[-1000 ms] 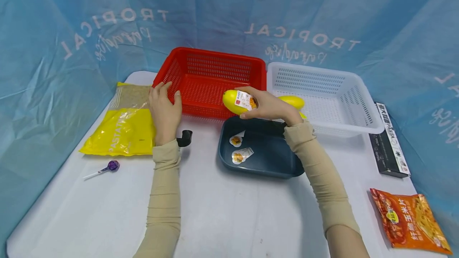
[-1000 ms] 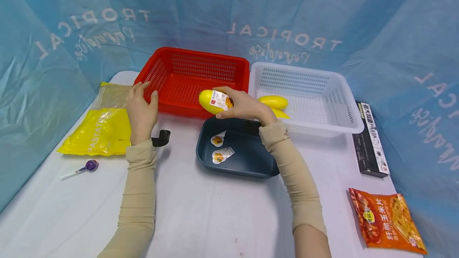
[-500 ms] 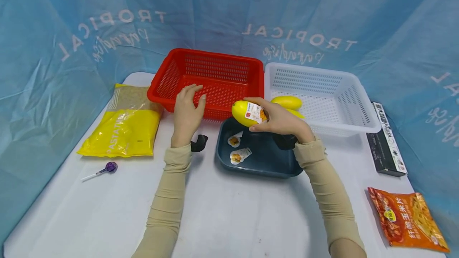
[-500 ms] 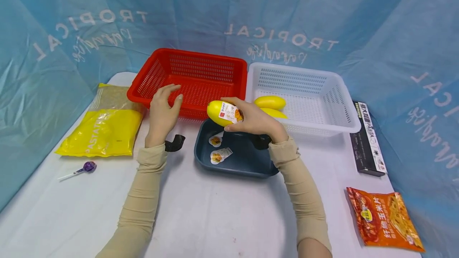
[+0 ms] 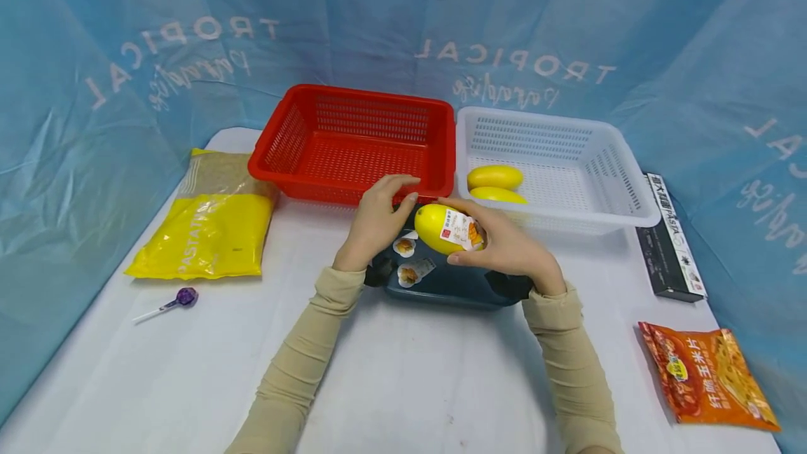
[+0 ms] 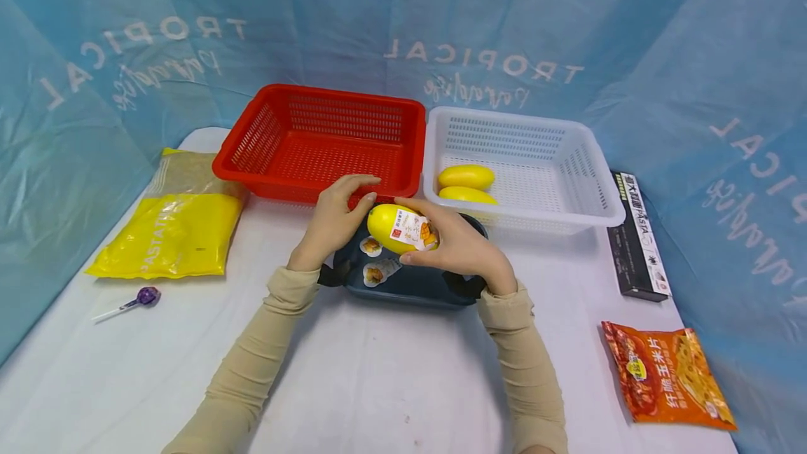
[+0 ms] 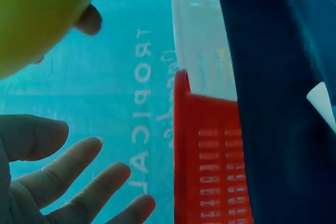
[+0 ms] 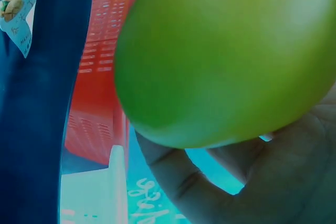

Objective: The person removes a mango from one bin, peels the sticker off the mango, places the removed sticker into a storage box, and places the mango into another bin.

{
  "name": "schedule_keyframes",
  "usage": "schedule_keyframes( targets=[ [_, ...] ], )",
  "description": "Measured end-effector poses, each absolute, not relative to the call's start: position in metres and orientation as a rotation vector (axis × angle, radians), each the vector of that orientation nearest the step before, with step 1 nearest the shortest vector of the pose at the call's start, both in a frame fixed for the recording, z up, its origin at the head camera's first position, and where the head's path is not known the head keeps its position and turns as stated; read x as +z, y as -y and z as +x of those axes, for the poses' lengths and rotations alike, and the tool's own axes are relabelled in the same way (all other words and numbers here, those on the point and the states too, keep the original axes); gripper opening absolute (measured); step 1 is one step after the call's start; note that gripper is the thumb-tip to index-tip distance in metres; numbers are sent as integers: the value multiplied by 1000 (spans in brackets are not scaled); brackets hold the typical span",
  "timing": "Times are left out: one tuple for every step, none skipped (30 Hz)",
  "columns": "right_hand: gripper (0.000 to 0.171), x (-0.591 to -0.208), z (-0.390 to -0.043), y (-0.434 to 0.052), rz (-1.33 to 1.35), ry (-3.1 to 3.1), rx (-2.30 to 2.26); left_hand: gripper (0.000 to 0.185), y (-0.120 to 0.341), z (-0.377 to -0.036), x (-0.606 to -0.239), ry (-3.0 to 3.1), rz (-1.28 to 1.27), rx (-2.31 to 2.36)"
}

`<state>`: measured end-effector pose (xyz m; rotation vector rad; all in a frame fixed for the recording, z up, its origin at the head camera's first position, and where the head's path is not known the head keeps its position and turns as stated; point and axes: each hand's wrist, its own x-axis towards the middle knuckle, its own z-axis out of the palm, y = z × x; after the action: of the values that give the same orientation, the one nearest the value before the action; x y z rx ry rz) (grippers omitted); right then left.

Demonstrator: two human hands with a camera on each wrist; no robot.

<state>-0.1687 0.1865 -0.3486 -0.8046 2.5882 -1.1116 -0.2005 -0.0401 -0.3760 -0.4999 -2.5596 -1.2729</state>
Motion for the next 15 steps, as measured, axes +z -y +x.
schedule_keyframes(
  targets=[
    [81,-350,-166,-188,-806,-2588,-1117,33,39,-199,-376,2561,-508,-1270],
    [81,-352,-163,-189,-806,-2585,-1122,32,39,-198,-377,2561,-514,-1264],
    [81,-353,-160,-190,-807,-2584,-1125,32,38,-198,-377,2557,-517,-1264],
    [81,-354,-158,-192,-807,-2579,-1128,32,38,-197,-377,2550,-521,-1260],
    [81,-355,-155,-193,-806,-2576,-1128,31,39,-196,-377,2542,-524,-1259],
    [81,-356,-153,-195,-801,-2572,-1129,31,39,-196,-376,2535,-527,-1256],
    [81,-356,-150,-195,-801,-2567,-1130,31,40,-195,-375,2530,-530,-1256],
    [80,-357,-148,-196,-800,-2560,-1135,31,40,-194,-374,2528,-534,-1258],
    [80,-357,-146,-197,-805,-2558,-1132,31,41,-192,-373,2528,-538,-1258],
    [80,-357,-144,-197,-812,-2552,-1130,31,41,-191,-372,2533,-543,-1259],
    [79,-358,-142,-197,-823,-2554,-1119,31,41,-190,-371,2543,-549,-1258],
    [79,-358,-140,-197,-830,-2555,-1110,32,41,-189,-371,2557,-555,-1254],
    [79,-359,-138,-197,-844,-2559,-1094,32,41,-188,-371,2570,-561,-1250],
    [79,-359,-136,-197,-862,-2563,-1082,32,41,-187,-370,2584,-569,-1245],
    [78,-360,-135,-197,-877,-2572,-1067,32,40,-187,-371,2596,-574,-1238]
  ],
)
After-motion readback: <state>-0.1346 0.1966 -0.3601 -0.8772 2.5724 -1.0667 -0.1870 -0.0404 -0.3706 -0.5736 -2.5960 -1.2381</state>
